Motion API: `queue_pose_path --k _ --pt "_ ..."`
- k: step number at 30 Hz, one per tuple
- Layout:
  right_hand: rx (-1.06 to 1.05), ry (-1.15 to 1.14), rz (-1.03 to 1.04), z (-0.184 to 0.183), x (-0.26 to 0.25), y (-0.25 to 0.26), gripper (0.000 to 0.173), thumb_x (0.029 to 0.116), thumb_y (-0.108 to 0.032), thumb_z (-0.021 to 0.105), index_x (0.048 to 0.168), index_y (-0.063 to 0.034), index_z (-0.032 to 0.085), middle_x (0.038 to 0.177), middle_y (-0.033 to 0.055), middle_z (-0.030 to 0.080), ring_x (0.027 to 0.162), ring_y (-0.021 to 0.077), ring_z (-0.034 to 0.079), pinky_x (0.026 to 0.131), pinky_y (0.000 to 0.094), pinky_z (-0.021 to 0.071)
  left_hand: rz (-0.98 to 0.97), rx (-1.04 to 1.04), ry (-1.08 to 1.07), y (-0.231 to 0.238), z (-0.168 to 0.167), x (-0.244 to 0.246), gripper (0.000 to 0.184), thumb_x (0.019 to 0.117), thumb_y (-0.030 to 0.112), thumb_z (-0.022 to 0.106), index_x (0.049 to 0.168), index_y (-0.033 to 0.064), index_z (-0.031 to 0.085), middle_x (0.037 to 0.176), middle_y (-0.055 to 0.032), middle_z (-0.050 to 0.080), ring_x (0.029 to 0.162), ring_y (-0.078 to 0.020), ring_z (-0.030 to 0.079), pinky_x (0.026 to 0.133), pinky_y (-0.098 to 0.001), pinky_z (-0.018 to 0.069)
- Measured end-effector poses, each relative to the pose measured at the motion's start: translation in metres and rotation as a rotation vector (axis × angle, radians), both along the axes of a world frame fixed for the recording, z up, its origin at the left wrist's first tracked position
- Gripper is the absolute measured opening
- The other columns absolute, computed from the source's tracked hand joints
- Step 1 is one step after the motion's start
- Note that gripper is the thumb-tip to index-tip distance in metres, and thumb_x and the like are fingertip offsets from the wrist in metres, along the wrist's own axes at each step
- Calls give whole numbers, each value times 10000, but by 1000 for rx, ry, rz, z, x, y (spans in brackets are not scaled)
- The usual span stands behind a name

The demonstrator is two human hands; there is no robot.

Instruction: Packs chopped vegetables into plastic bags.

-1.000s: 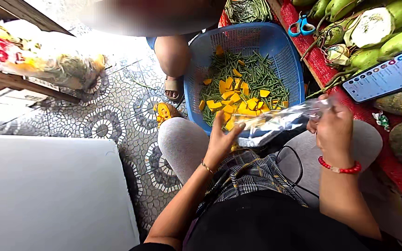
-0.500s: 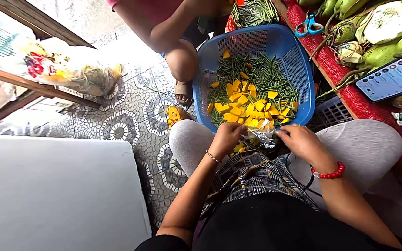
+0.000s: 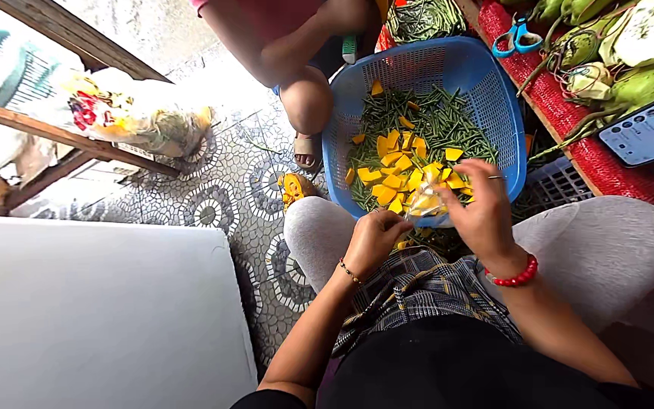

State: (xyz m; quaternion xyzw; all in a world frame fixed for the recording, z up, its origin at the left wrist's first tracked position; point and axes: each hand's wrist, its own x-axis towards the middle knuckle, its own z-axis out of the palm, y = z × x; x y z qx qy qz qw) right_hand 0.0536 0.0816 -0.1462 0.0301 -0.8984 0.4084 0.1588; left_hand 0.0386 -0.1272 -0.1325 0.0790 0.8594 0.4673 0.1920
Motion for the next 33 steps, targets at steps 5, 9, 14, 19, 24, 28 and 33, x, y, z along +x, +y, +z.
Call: queue_pose_path --k 5,9,14,19,24,28,33 --pt "-430 -209 130 -7 14 -28 314 952 -290 719 985 20 685 762 29 598 636 48 538 596 222 479 230 348 -206 8 -2 6 47 962 23 683 938 -2 714 772 0 696 635 -30 631 616 -202 551" --pt "-756 -319 230 -17 10 -42 69 915 -74 728 865 -32 704 806 -39 661 702 -35 610 674 134 533 224 418 -272 8 -11 11 170 874 -19 758 807 58 622 705 33 661 617 -25 618 601 -199 530" --pt "-884 -422 266 -27 8 -47 84 939 -89 716 862 -90 685 737 -89 675 630 -38 593 615 146 508 343 706 -523 -13 -9 10 159 928 -70 655 844 64 640 888 -27 712 814 -105 692 781 -273 598" --pt "-1088 -457 195 -29 13 -61 199 960 -95 685 767 -142 698 633 -117 632 535 -36 548 544 154 490 191 517 -405 -17 -11 18 214 843 -66 760 840 78 601 760 48 683 708 -22 653 709 -214 558" --pt "-705 -308 391 -36 10 -62 398 984 -264 684 635 -102 582 636 -124 518 610 -91 467 595 114 395 -56 403 -464 -27 -4 9 271 899 68 744 1118 12 595 910 43 659 817 -6 648 792 -202 562" --pt "-738 -415 441 -32 2 -58 371 1022 -297 636 705 -105 656 644 -147 554 614 -103 502 602 106 420 122 677 -638 -37 -5 1 158 988 -4 577 897 113 633 848 45 718 789 -61 708 767 -259 610" --pt "-700 -349 372 -32 2 -68 364 1027 -309 625 755 -76 689 688 -124 600 672 -107 548 659 106 465 208 737 -580 -32 -8 1 95 1006 -3 545 1047 46 615 937 2 709 861 -97 713 819 -292 616"
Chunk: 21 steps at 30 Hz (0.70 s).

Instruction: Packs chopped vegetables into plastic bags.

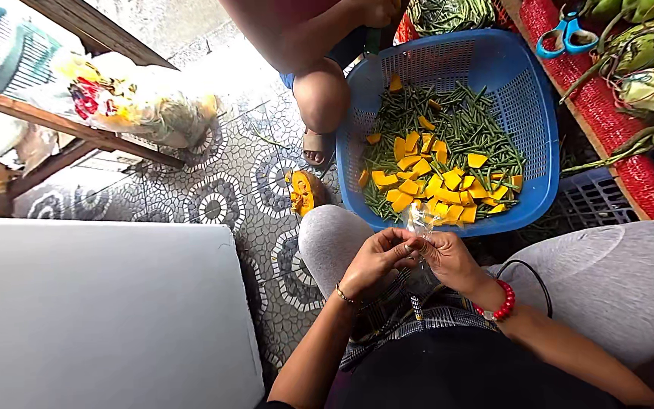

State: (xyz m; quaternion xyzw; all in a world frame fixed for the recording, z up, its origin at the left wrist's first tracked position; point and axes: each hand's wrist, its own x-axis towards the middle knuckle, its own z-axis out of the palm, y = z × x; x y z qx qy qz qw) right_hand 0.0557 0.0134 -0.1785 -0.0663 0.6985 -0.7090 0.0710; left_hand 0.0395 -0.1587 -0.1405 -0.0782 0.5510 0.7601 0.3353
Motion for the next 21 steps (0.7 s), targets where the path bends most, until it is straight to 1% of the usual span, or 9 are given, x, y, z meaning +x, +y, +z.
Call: queue_pose_path --k 2,4,6,8,10,14,16,18,21 --pt "-1 24 -3 1 -2 -1 350 1004 -305 659 740 -76 684 713 -113 620 712 -108 561 694 110 475 13 31 68 -2 -5 1 122 1003 17 564 1084 28 654 998 -9 730 910 -109 724 857 -312 619" --pt "28 34 52 -1 -7 3 386 953 -351 725 690 -76 663 708 -84 630 708 -76 565 692 145 475 41 64 67 -2 -7 1 216 1050 104 474 1103 38 673 1031 -17 736 933 -116 726 859 -318 618" --pt "222 92 155 -2 -10 8 511 929 -447 728 631 -52 601 651 -16 576 657 37 538 645 249 456 78 13 32 1 -6 -1 328 1044 182 401 1133 32 679 1019 -29 735 914 -109 718 809 -297 608" --pt "498 265 192 1 -11 7 548 941 -444 679 633 2 597 601 116 579 586 247 605 551 436 481 60 -142 89 4 0 -3 198 1005 107 533 1113 9 667 962 -16 725 850 -70 703 767 -255 600" --pt "645 415 150 0 -9 2 450 929 -340 678 642 2 621 595 153 613 574 314 661 505 475 498 79 -317 209 10 3 -1 86 974 33 631 1013 0 700 858 17 727 753 -21 682 716 -208 581" --pt "545 315 88 -1 -8 -1 401 1013 -291 601 735 -4 645 667 120 576 618 233 596 557 376 483 302 -284 194 12 -4 -1 120 1012 -15 560 963 -5 669 825 -24 719 727 -75 694 716 -250 604" --pt "353 166 80 3 -11 1 356 1048 -293 574 867 -18 708 754 51 592 691 94 555 635 239 463 429 -117 61 11 -2 -5 160 1028 -39 492 963 9 630 836 -66 725 754 -127 723 759 -291 624" --pt "115 53 60 6 -11 3 243 1027 -209 616 977 -16 755 855 3 660 771 -16 591 718 133 498 519 24 -47 14 3 -9 208 1050 -27 451 947 30 624 808 -79 719 736 -144 723 760 -292 620" --pt "-170 -147 -16 11 -12 1 49 906 -76 748 901 -27 747 874 -9 695 770 9 653 705 165 568 588 102 -57 18 4 -10 230 1054 -3 455 922 42 638 782 -73 702 717 -143 710 751 -297 614"
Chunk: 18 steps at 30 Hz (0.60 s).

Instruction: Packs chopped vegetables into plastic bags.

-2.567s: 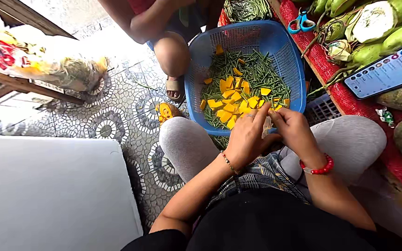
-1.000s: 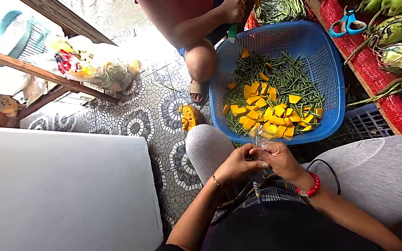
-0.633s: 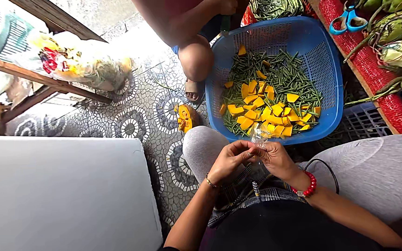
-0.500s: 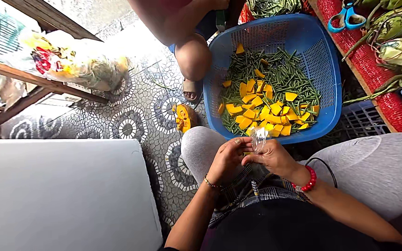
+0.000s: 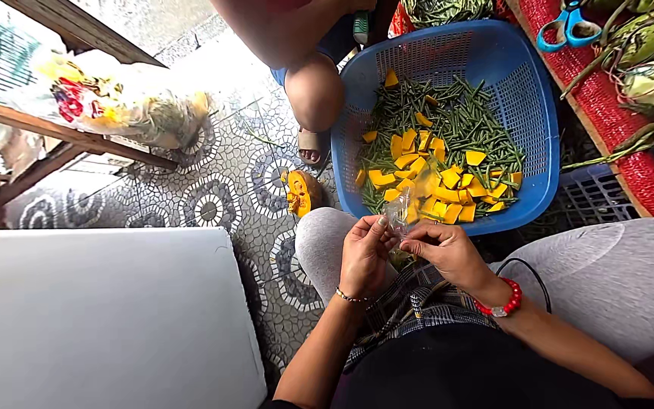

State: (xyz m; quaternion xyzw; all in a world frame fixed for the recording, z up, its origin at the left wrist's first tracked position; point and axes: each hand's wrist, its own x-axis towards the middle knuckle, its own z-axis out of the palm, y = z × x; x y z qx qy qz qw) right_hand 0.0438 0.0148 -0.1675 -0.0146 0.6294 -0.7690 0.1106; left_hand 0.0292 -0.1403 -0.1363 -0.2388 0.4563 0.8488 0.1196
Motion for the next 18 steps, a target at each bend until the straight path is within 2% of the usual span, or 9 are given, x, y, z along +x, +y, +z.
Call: queue_pose_path --k 2,5,7,8,9,11,12,15,18 --pt "-100 -109 -29 4 -2 1 128 845 -18 788 816 -77 679 803 -34 681 722 28 650 681 192 569 34 -38 59 2 0 -1 215 1035 -23 496 908 41 658 798 -82 717 730 -148 722 761 -311 622" --pt "-122 -104 -57 8 -1 2 177 835 -3 791 804 -100 647 788 -44 662 724 28 639 696 186 562 56 -130 154 2 -4 -2 174 999 -28 566 924 59 696 807 -56 727 733 -125 715 762 -306 620" --pt "-96 -51 -108 10 0 1 189 830 -8 797 810 -103 636 776 -44 661 708 25 639 687 180 563 -67 -197 161 -3 -4 -2 170 1081 141 481 1119 82 635 846 -11 718 784 -112 722 801 -307 621" --pt "-60 -18 -135 9 -1 1 206 826 -20 808 810 -106 622 767 -50 648 696 17 627 677 173 554 -184 -244 164 -7 -5 -2 263 1107 255 412 1222 80 571 898 4 718 848 -108 724 846 -313 615" --pt "1 23 -151 8 -1 0 227 825 -44 817 806 -109 600 763 -60 624 688 -2 605 662 156 534 -282 -291 166 -8 -5 -1 294 1093 275 413 1238 63 557 940 14 713 890 -96 713 869 -308 602" --pt "129 113 -144 4 0 -1 180 828 -69 791 815 -73 611 811 -33 607 730 -9 593 681 143 523 -353 -331 163 -3 -1 3 194 959 86 584 1135 22 630 927 5 711 868 -75 694 846 -278 590" --pt "183 159 -124 2 0 -2 146 825 -82 779 856 -43 642 860 -1 623 777 5 603 714 154 529 -337 -340 169 1 1 5 143 941 26 632 1079 13 669 898 -2 718 837 -69 692 819 -263 589" --pt "226 158 -59 3 3 -6 373 830 -237 842 1053 -18 640 982 30 650 856 20 620 754 161 531 -268 -439 212 1 -5 6 149 1005 39 595 971 30 739 839 -1 724 771 -47 675 756 -235 574" --pt "199 158 -71 2 3 -6 302 875 -204 806 1043 -1 660 952 35 665 820 22 639 751 171 554 -272 -421 148 -4 -4 4 128 982 18 639 911 17 745 804 -34 732 745 -80 691 749 -259 591"
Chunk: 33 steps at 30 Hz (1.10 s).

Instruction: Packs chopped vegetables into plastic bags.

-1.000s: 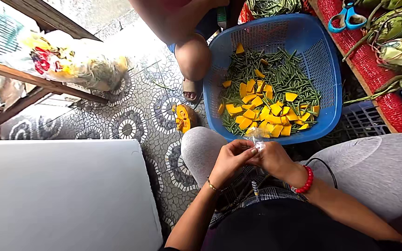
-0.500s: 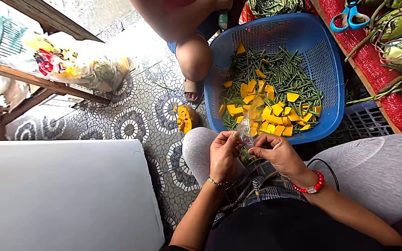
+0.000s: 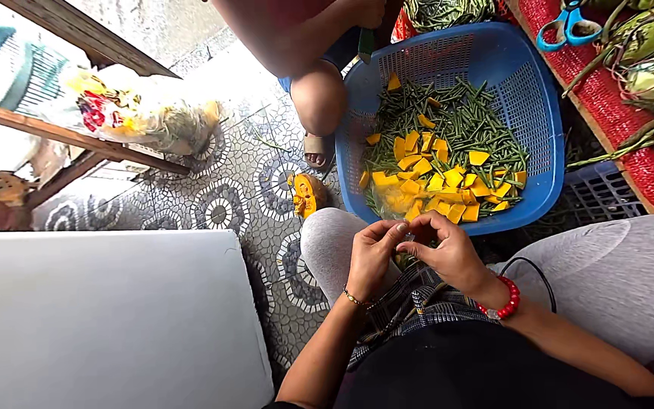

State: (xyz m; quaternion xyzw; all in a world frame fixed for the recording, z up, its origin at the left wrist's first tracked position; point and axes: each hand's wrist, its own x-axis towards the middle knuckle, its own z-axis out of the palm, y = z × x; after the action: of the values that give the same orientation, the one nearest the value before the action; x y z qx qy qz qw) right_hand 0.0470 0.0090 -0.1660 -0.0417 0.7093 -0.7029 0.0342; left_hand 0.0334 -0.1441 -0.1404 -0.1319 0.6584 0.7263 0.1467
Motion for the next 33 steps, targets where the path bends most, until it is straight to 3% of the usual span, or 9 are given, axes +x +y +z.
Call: queue_pose_path --k 3,7,11,15,18,20,22,26,33 --pt "-50 -30 54 3 -3 2 87 894 -79 746 937 -7 725 900 19 693 823 7 656 779 165 565 29 65 -73 -3 2 0 181 913 -62 676 772 52 683 716 -27 713 665 -86 691 685 -257 603" --pt "-542 -453 53 10 -10 8 122 947 4 658 859 -81 654 820 -15 695 718 54 659 695 226 573 80 176 -39 -11 8 -1 322 926 -67 557 697 131 665 687 9 703 639 -52 670 655 -216 577" --pt "-1023 -754 -101 7 -19 19 266 1099 -117 316 1049 -62 571 989 111 732 912 206 727 897 374 592 167 594 -71 -33 15 -5 386 1090 281 467 854 140 738 850 -44 756 818 -131 734 826 -289 606" --pt "-1116 -850 -66 8 -24 14 374 1101 -167 308 846 -131 579 575 -57 509 542 63 555 657 245 560 99 777 -217 -36 16 -11 492 1116 346 360 816 142 692 629 53 620 591 -46 635 616 -211 570" --pt "-500 -635 -92 -17 -47 34 154 1063 -88 393 1115 -118 535 696 -26 527 570 85 546 621 274 545 -147 20 -87 -36 21 -12 123 927 58 618 1031 114 585 678 38 610 593 -40 596 611 -204 540" --pt "114 -445 -68 -51 -62 57 239 1035 -56 509 1268 -23 551 1011 105 661 785 203 666 713 399 579 -334 -439 5 -28 17 -8 495 864 76 744 1310 19 536 730 41 547 609 -29 525 604 -202 480" --pt "588 -345 -7 -83 -78 67 298 938 36 613 1235 59 635 1244 273 636 1083 443 646 887 633 520 -348 -724 185 -20 9 -4 436 935 68 651 1352 -31 569 720 -22 553 580 -58 482 576 -227 439" --pt "1020 -278 139 -109 -82 52 342 860 113 646 1201 90 656 1293 335 603 1262 544 531 1029 689 405 -113 -916 533 -18 -2 -7 225 1004 73 551 1109 3 737 693 -36 635 559 -26 499 558 -195 423" --pt "1145 -368 353 -105 -100 52 384 936 40 614 1319 25 633 1403 337 533 1298 538 505 1036 663 419 -6 -813 455 -36 16 -7 371 1105 217 390 1165 32 706 686 52 558 556 30 500 547 -159 453"
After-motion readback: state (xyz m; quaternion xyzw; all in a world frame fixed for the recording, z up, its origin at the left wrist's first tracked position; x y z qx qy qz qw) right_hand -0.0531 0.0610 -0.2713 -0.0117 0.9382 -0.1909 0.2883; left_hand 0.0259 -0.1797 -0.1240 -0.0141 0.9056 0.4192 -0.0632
